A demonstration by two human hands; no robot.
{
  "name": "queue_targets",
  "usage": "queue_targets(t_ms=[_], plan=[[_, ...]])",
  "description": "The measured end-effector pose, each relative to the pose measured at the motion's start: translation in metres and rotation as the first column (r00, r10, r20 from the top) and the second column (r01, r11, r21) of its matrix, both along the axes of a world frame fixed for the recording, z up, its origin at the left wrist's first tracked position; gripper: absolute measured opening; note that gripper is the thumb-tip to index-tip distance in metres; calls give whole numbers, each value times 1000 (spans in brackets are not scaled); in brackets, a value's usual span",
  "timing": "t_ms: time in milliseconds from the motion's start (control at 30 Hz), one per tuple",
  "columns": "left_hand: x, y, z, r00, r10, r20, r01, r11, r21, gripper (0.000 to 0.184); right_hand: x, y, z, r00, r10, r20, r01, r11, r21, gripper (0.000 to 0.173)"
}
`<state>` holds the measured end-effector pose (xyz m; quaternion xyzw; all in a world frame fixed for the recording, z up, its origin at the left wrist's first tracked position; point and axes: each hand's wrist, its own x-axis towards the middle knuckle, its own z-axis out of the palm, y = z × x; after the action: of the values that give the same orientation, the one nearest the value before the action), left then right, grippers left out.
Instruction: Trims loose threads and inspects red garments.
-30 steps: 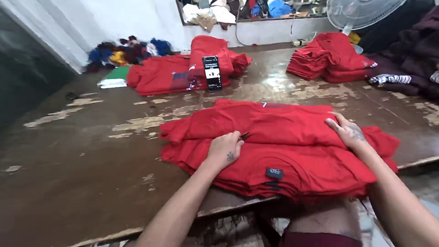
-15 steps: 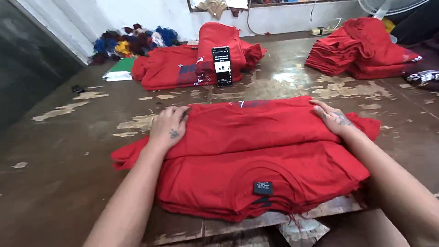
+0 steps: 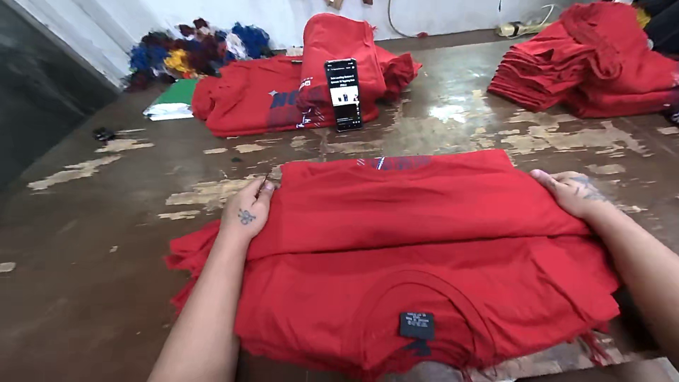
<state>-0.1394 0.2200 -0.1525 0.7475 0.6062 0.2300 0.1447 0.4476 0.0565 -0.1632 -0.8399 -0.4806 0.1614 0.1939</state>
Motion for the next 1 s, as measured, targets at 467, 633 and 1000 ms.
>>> queue_targets(t_ms=[467, 633, 1000], plan=[[1, -7, -2, 999, -38, -15, 38, 998, 39, 39, 57, -55, -35, 940, -42, 339, -100, 915, 390, 61], [1, -5, -6, 1000, -26, 9, 26, 999, 46, 42, -55, -113, 8, 851, 294, 435, -510, 659, 552, 71], [3, -12, -1, 999, -22, 35, 20, 998, 59, 46, -32, -169, -52, 862, 267, 430, -371, 911, 178, 109]])
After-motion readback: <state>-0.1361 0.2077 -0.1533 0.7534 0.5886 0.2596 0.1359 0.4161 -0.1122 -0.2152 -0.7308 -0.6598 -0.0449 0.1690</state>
